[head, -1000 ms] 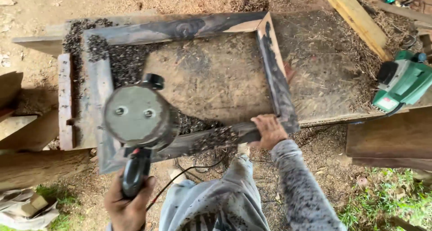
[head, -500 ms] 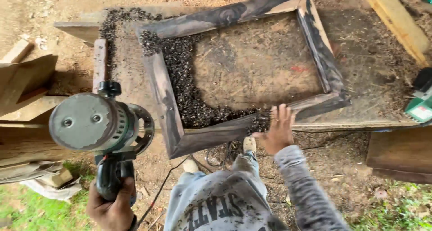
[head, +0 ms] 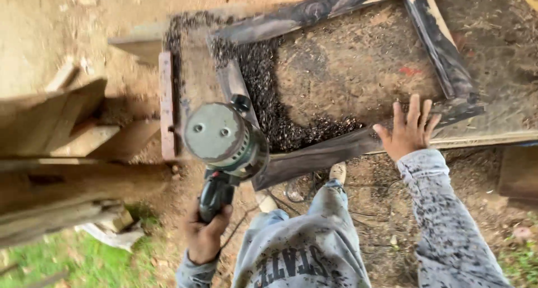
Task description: Using a power wood router to shape the inner edges of a wooden frame.
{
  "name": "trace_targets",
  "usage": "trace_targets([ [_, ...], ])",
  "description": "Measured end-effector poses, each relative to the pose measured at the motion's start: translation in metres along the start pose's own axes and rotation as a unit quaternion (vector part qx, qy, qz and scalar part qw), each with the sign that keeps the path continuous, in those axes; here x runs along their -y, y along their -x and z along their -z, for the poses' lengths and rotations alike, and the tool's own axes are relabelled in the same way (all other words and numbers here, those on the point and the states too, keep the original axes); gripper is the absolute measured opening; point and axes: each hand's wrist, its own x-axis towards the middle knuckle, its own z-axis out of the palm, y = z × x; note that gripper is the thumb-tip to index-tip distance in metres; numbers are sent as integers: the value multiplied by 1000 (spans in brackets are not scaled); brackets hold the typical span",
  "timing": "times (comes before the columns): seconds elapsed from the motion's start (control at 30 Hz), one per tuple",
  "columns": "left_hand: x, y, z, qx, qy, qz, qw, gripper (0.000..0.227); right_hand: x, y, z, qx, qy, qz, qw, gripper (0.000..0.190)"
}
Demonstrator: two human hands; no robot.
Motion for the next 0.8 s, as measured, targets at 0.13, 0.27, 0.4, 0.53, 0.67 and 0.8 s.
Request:
trace_targets([
  [0.13, 24, -18, -10, 55, 39, 53, 996, 30, 40, 40, -31, -73, -142, 112, 981, 85],
  [0.27, 15, -35, -32, 102, -5, 5, 995, 33, 80, 49, -12, -54, -205, 122, 970, 87],
  [0.4, 10, -33, -50, 149, -16, 21, 989, 46, 73, 45, -8, -33, -243, 93, 965, 87],
  [0.53, 62, -41, -44, 177, -2, 33, 984, 38, 84, 53, -18, -63, -215, 29, 974, 88],
  [0.67, 96, -65, -36, 207, 10, 9, 978, 26, 126, 77, -40, -158, -210, -32, 964, 85],
  [0.8, 90, -80, -12, 252, -30, -6, 967, 27, 194, 114, -30, -162, -252, -119, 946, 83],
])
